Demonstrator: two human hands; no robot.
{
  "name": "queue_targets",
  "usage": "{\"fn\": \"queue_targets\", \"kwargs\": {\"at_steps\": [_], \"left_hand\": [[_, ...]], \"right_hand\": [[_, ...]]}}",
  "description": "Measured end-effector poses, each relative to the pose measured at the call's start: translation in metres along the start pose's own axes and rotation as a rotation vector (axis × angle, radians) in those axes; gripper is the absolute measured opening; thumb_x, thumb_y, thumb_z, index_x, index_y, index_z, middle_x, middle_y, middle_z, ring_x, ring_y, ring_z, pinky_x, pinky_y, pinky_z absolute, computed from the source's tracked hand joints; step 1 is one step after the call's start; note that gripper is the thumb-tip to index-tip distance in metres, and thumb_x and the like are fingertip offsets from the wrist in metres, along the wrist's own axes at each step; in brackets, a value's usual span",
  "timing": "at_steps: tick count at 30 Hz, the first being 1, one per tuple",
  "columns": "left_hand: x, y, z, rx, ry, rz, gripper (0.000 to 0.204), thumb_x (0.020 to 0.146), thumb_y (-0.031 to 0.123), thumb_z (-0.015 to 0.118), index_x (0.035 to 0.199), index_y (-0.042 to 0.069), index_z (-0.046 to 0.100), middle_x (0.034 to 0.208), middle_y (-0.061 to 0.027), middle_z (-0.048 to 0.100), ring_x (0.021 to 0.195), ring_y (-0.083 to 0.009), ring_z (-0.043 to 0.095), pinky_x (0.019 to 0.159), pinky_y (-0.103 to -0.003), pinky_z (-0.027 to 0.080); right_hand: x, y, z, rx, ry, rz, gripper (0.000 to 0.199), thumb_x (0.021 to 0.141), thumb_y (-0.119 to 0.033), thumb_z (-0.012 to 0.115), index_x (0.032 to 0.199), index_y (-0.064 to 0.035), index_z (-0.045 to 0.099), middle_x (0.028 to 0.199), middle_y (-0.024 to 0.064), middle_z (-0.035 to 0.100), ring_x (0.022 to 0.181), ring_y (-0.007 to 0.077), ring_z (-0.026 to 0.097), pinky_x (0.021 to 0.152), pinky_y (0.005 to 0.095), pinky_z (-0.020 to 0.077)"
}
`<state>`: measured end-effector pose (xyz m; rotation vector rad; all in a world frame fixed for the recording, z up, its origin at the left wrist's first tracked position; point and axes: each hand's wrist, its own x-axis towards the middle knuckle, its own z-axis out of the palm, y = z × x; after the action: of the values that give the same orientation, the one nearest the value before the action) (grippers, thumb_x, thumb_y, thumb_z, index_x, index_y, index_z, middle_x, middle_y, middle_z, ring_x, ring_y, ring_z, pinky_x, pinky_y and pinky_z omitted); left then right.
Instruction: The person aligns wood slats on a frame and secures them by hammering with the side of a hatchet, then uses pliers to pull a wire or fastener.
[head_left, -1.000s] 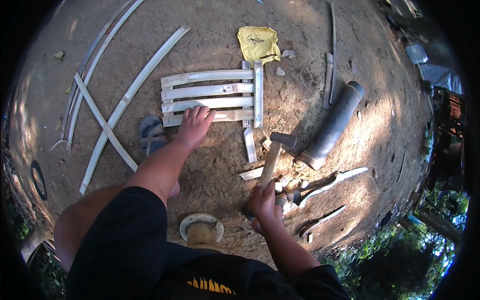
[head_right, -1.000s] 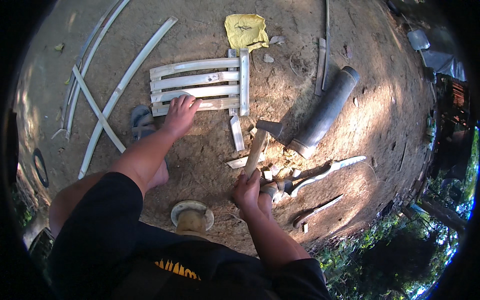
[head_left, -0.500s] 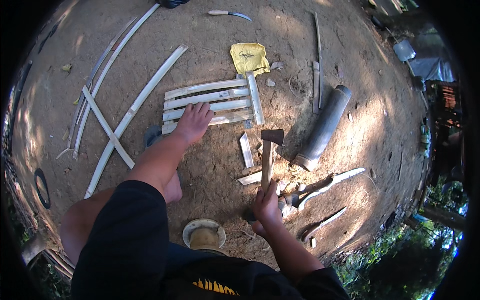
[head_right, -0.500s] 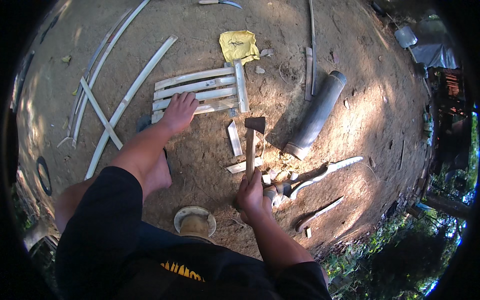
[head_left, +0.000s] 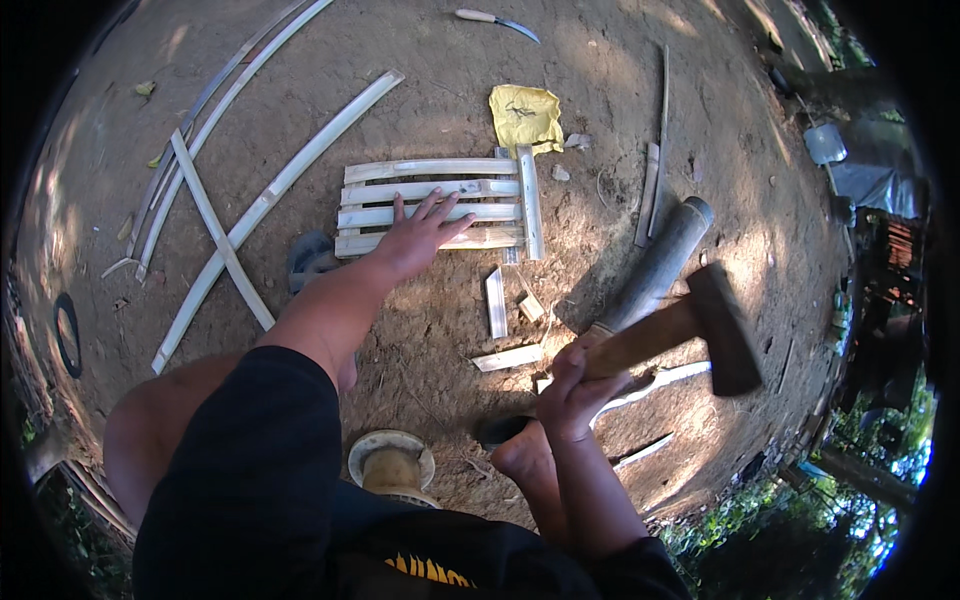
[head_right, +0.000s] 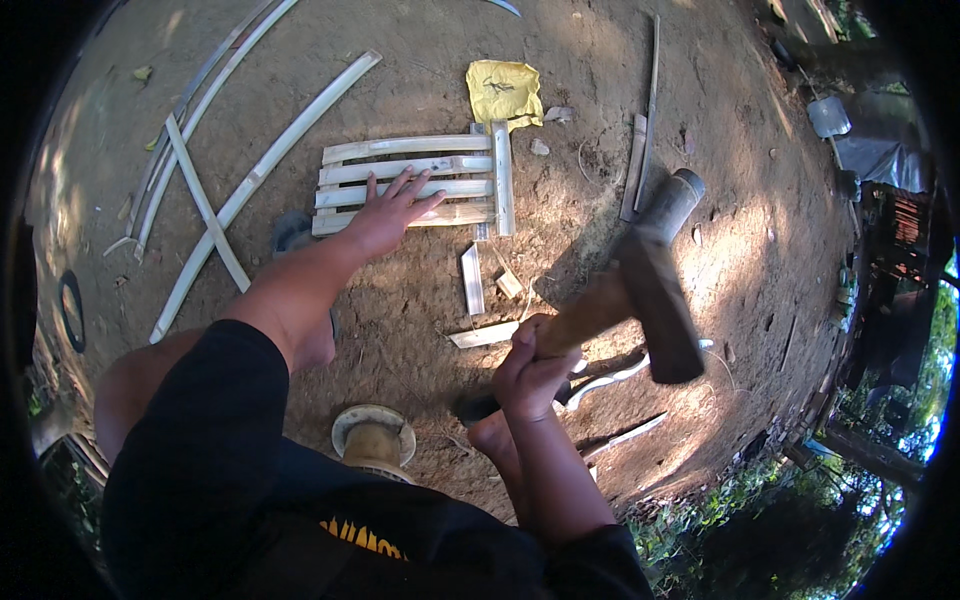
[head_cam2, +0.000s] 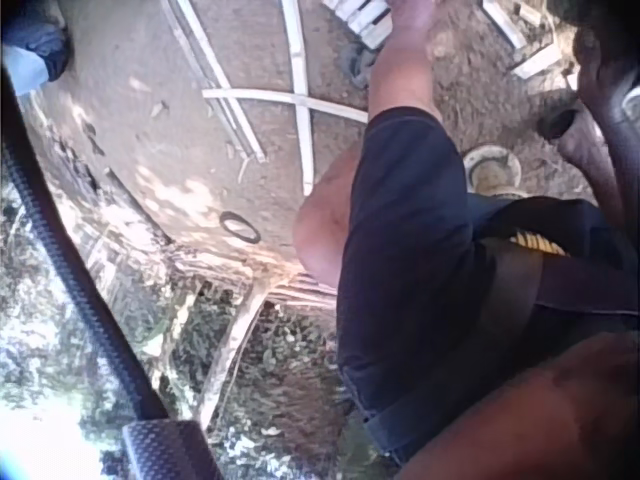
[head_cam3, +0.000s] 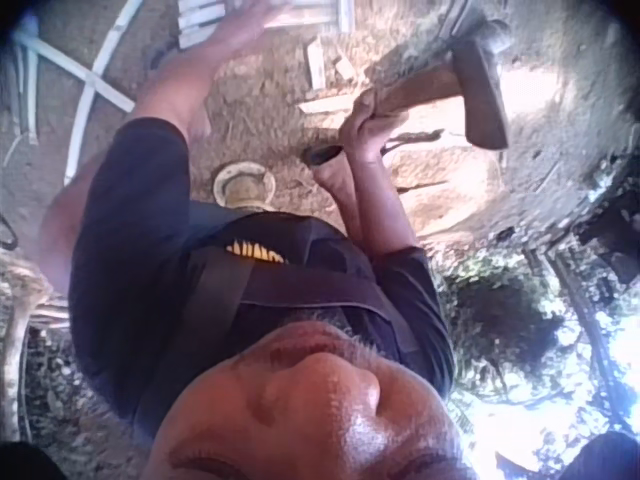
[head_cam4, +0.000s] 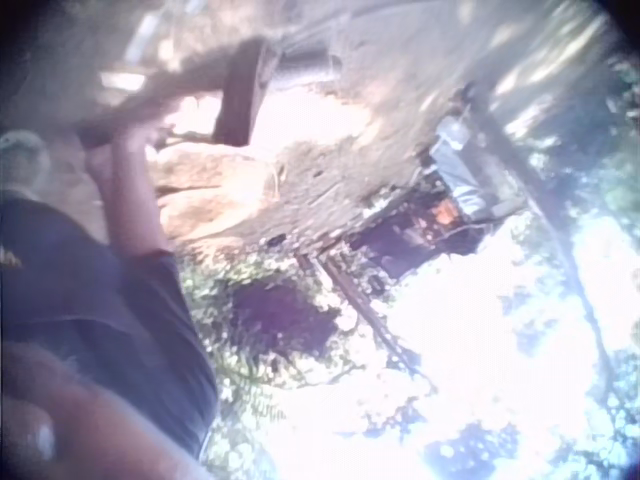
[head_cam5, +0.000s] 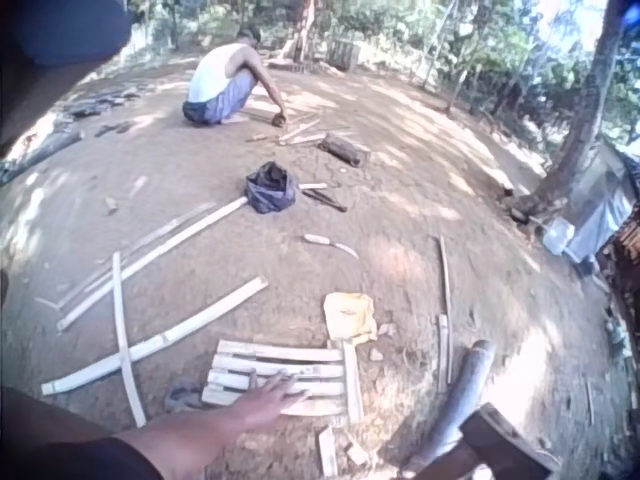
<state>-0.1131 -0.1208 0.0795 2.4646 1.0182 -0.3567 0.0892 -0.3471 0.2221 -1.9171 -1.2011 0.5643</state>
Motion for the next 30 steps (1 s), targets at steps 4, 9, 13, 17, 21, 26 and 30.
{"fn": "queue_targets", "kwargs": {"at_steps": [4, 9, 13, 17, 21, 26, 30], "left_hand": [[-0.006, 0.008, -0.015, 0.087, -0.100, 0.042, 0.092, 0.088, -0.009, 0.053, 0.162, 0.037, 0.024, 0.173, -0.0027, 0.005, 0.158, -0.0304, 0.008, 0.117, -0.079, 0.009], [0.002, 0.005, -0.024, 0.008, -0.015, 0.015, 0.092, 0.086, -0.010, 0.054, 0.161, 0.037, 0.027, 0.172, -0.0030, 0.011, 0.158, -0.0307, 0.009, 0.115, -0.080, 0.012], [0.004, 0.010, -0.018, 0.019, -0.031, -0.032, 0.093, 0.086, -0.012, 0.053, 0.161, 0.037, 0.027, 0.172, -0.0035, 0.011, 0.158, -0.0308, 0.008, 0.115, -0.081, 0.010], [0.003, 0.015, -0.019, -0.009, -0.026, -0.052, 0.089, 0.087, -0.010, 0.052, 0.160, 0.037, 0.029, 0.171, -0.0040, 0.014, 0.158, -0.0305, 0.008, 0.115, -0.082, 0.007], [0.012, 0.028, -0.030, 0.074, -0.070, -0.002, 0.084, 0.088, -0.009, 0.051, 0.158, 0.036, 0.035, 0.171, -0.0046, 0.016, 0.158, -0.0306, 0.009, 0.115, -0.082, 0.006], [0.012, 0.016, -0.025, -0.104, 0.041, -0.025, 0.086, 0.085, -0.013, 0.052, 0.156, 0.034, 0.040, 0.171, -0.0065, 0.017, 0.158, -0.0329, 0.011, 0.115, -0.081, 0.004], [0.019, 0.029, -0.052, -0.115, -0.052, -0.059, 0.091, 0.083, -0.016, 0.050, 0.156, 0.036, 0.039, 0.171, -0.0054, 0.017, 0.158, -0.0320, 0.012, 0.116, -0.081, 0.004]], "right_hand": [[-0.064, 0.053, 0.005, -0.558, -0.527, 0.421, 0.052, 0.099, -0.016, 0.056, 0.144, -0.0031, 0.036, 0.102, 0.0346, 0.066, 0.088, 0.0520, 0.067, 0.077, 0.0573, 0.0547], [-0.059, 0.025, -0.016, -0.365, -0.373, 0.232, 0.049, 0.096, -0.008, 0.057, 0.141, 0.0038, 0.040, 0.100, 0.0339, 0.065, 0.085, 0.0502, 0.067, 0.068, 0.0544, 0.0541], [0.017, -0.034, -0.024, -0.057, 0.033, 0.082, 0.045, 0.100, -0.010, 0.058, 0.140, 0.0033, 0.042, 0.088, 0.0162, 0.064, 0.064, 0.0255, 0.063, 0.056, 0.0386, 0.0528], [0.066, -0.078, -0.003, 0.445, 0.597, -0.442, 0.029, 0.102, -0.009, 0.056, 0.122, 0.0061, 0.044, 0.087, 0.0107, 0.061, 0.063, 0.0166, 0.057, 0.053, 0.0296, 0.0483], [-0.029, 0.050, -0.010, -0.561, -0.496, 0.386, 0.055, 0.098, -0.015, 0.055, 0.145, 0.0024, 0.034, 0.091, 0.0322, 0.067, 0.084, 0.0477, 0.069, 0.072, 0.0543, 0.0542], [-0.090, 0.050, -0.023, -0.400, -0.297, 0.283, 0.058, 0.096, -0.009, 0.054, 0.147, 0.0099, 0.032, 0.111, 0.0325, 0.065, 0.098, 0.0508, 0.066, 0.083, 0.0529, 0.0540], [0.003, 0.008, -0.044, -0.425, -0.023, 0.131, 0.053, 0.098, -0.012, 0.057, 0.143, 0.0104, 0.040, 0.100, 0.0265, 0.067, 0.084, 0.0377, 0.070, 0.070, 0.0446, 0.0542]]}}
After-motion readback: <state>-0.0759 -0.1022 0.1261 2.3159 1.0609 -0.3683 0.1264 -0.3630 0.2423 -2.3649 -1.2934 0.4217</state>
